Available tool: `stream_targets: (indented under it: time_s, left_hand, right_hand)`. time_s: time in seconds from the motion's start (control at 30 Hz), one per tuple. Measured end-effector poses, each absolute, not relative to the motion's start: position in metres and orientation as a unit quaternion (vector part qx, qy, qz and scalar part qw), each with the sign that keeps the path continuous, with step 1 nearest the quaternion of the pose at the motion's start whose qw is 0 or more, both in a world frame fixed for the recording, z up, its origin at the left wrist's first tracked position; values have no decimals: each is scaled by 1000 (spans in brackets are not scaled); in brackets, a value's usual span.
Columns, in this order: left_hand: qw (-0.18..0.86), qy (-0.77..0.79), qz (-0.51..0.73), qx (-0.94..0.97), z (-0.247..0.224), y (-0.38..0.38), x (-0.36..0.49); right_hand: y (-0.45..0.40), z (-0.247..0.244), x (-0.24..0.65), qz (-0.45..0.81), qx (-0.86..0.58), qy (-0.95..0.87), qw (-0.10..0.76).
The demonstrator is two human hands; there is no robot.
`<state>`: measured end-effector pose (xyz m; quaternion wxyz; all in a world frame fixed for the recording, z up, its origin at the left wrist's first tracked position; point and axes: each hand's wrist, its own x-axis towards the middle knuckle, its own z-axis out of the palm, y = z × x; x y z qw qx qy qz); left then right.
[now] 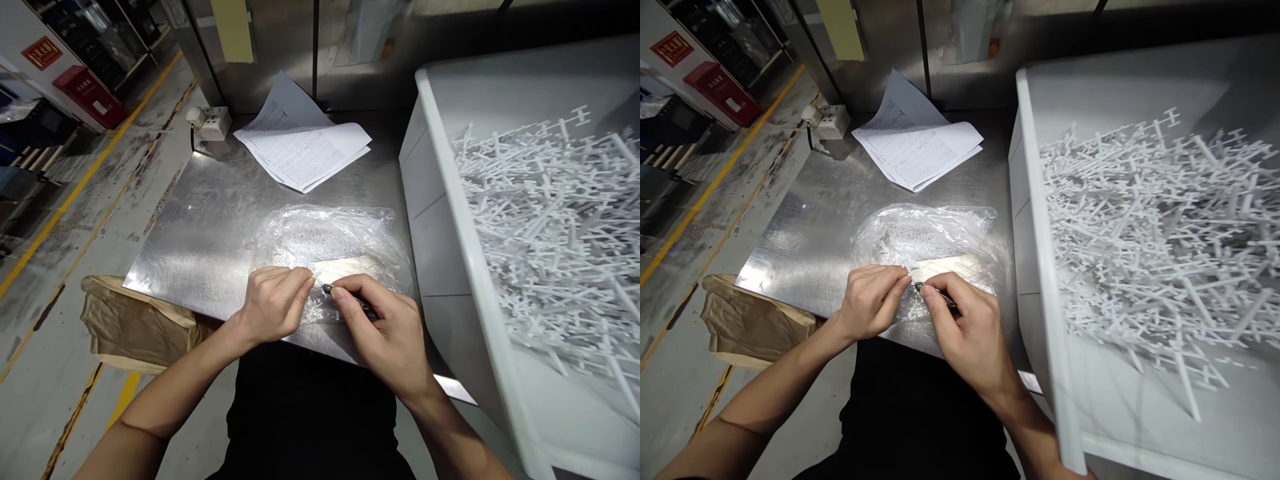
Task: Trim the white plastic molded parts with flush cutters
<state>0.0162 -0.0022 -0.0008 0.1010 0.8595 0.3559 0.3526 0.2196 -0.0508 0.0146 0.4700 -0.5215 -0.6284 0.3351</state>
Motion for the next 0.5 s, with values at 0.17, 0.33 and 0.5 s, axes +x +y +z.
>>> stream_targets:
  time_s: [0.17, 0.33, 0.5]
  left_hand:
    - [84, 386, 315, 863, -2, -3, 18]
    - [91, 393, 308, 862, -3, -2, 18]
    - [133, 369, 373, 841, -1, 2, 19]
  right_hand:
    - [-46, 14, 219, 377, -542, -599, 453]
    - [-44, 12, 220, 397, -545, -580, 457]
    - [-47, 5, 222, 302, -557, -564, 530]
